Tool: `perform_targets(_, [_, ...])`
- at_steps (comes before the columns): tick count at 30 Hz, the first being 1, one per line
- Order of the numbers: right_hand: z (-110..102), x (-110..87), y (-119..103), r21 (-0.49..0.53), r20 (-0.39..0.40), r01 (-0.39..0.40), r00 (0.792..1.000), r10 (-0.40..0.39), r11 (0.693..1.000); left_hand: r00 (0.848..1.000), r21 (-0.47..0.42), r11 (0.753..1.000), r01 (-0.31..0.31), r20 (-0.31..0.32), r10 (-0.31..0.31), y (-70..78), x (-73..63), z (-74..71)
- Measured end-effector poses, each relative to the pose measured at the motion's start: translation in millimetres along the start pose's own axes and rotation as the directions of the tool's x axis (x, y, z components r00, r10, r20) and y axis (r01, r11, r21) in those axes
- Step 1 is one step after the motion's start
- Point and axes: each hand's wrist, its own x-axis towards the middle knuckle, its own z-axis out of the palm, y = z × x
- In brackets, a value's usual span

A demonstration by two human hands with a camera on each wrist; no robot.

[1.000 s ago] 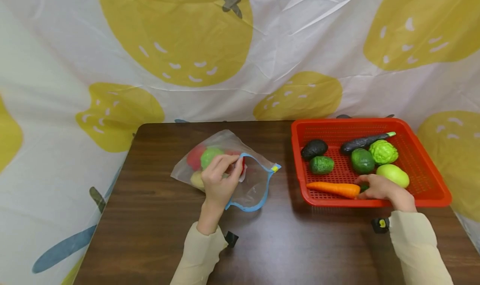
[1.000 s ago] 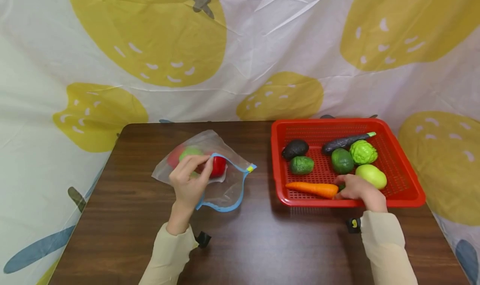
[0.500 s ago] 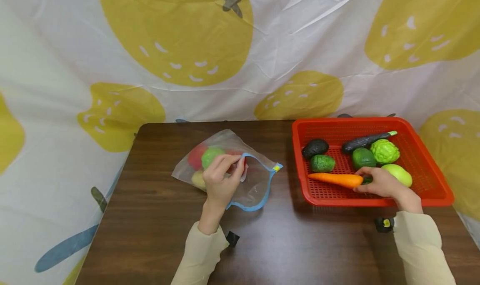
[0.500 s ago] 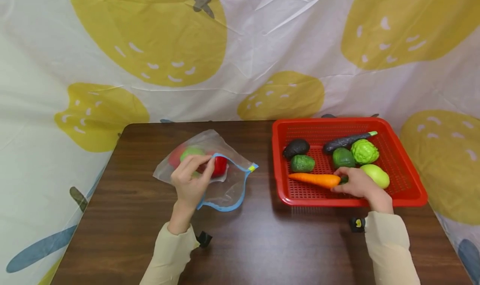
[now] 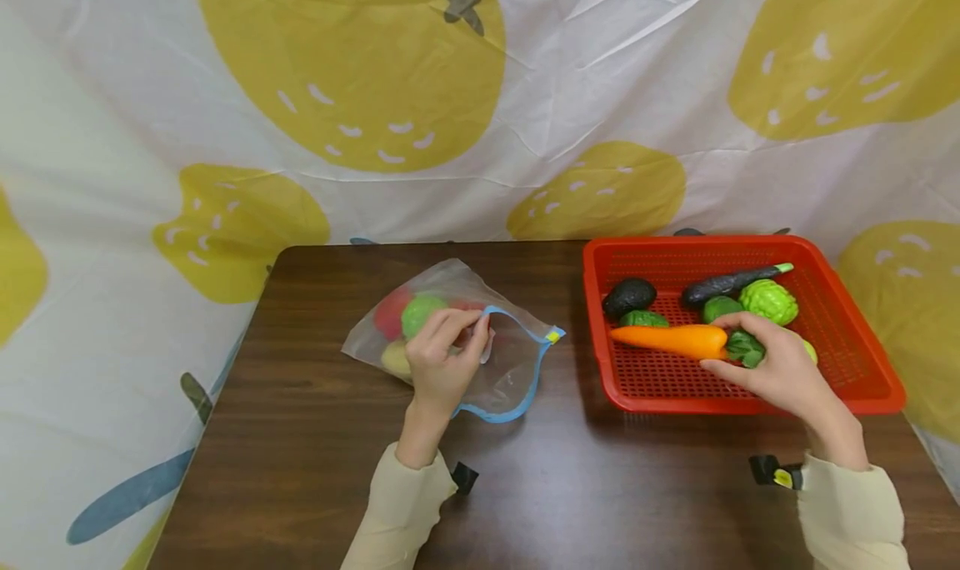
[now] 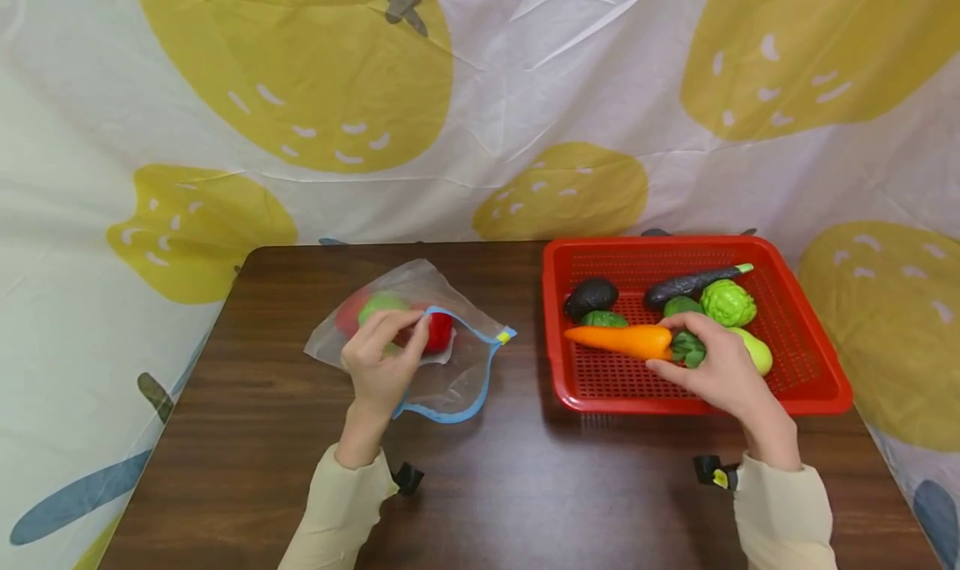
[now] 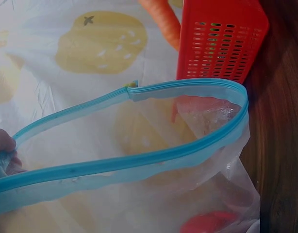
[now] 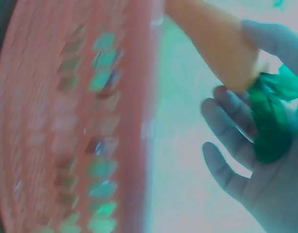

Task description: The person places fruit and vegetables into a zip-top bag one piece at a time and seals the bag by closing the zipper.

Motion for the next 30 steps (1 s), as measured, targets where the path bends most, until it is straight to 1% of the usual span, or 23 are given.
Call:
perform_targets(2, [0.1, -0.2, -12.4, 0.021, -0.060, 0.033, 0.998, -0.031, 0.999, 1.000, 0.005, 1.000, -0.002, -0.002, 0.002, -0.7, -0.3, 0.0])
perform_targets(4, [-0.2, 0.4, -24.0, 0.042, -0.120, 0.081, 0.990, -0.075, 0.996, 1.000, 0.008, 1.000, -0.006, -0.004, 0.006, -1.6, -0.5, 0.3])
perform_targets(6, [-0.6, 0.9, -34.2, 0.046, -0.179, 0.132, 0.976, -0.121, 0.990, 1.000, 0.010, 1.000, -0.005, -0.005, 0.006, -2.4, -0.5, 0.7])
perform_targets(9, [-3.1, 1.1, -47.4, 0.052, -0.241, 0.195, 0.954, -0.178, 0.979, 1.000, 0.010, 1.000, -0.005, -0.010, 0.005, -3.4, -0.5, 1.4])
perform_targets(12, [-4.1, 0.7, -61.1, 0.088, -0.265, 0.254, 0.938, -0.223, 0.963, 1.000, 0.010, 1.000, -0.002, -0.014, 0.002, -4.2, -0.5, 1.7])
perform_targets(13, [-3.5, 0.1, -66.2, 0.105, -0.259, 0.266, 0.938, -0.232, 0.958, 1.000, 0.010, 1.000, 0.000, -0.015, 0.000, -4.4, -0.5, 1.8])
perform_targets(16, [5.8, -1.2, -80.5, 0.162, -0.262, 0.327, 0.924, -0.279, 0.931, 1.000, 0.014, 1.000, 0.005, -0.014, -0.005, -4.5, -0.4, 1.6])
perform_targets(19, [24.9, -1.9, -94.7, 0.210, -0.263, 0.383, 0.908, -0.326, 0.899, 1.000, 0.017, 1.000, 0.010, -0.011, -0.010, -4.7, -0.4, 1.2])
perform_targets(20, [33.8, -1.6, -99.5, 0.221, -0.271, 0.410, 0.897, -0.348, 0.885, 1.000, 0.015, 1.000, 0.012, -0.011, -0.012, -4.5, -0.3, 1.0])
perform_targets(22, [53.5, -0.6, -111.0, 0.239, -0.275, 0.439, 0.886, -0.373, 0.866, 1.000, 0.019, 1.000, 0.014, -0.009, -0.014, -4.6, -0.6, 0.3])
perform_targets(25, [87.7, 2.8, -129.3, 0.246, -0.324, 0.471, 0.864, -0.386, 0.847, 1.000, 0.019, 1.000, 0.019, -0.007, -0.018, -4.1, -1.2, -0.6])
perform_targets(26, [99.6, 4.8, -135.0, 0.245, -0.349, 0.474, 0.857, -0.379, 0.846, 1.000, 0.017, 1.000, 0.019, -0.006, -0.019, -3.6, -1.4, -0.9])
perform_targets(28, [122.0, 9.2, -145.9, 0.248, -0.396, 0.456, 0.853, -0.340, 0.855, 1.000, 0.014, 1.000, 0.025, -0.001, -0.025, -2.7, -2.0, -1.2])
perform_targets(30, [141.7, 13.6, -155.0, 0.264, -0.419, 0.417, 0.862, -0.286, 0.870, 1.000, 0.006, 1.000, 0.028, 0.007, -0.028, -1.1, -2.6, -1.1])
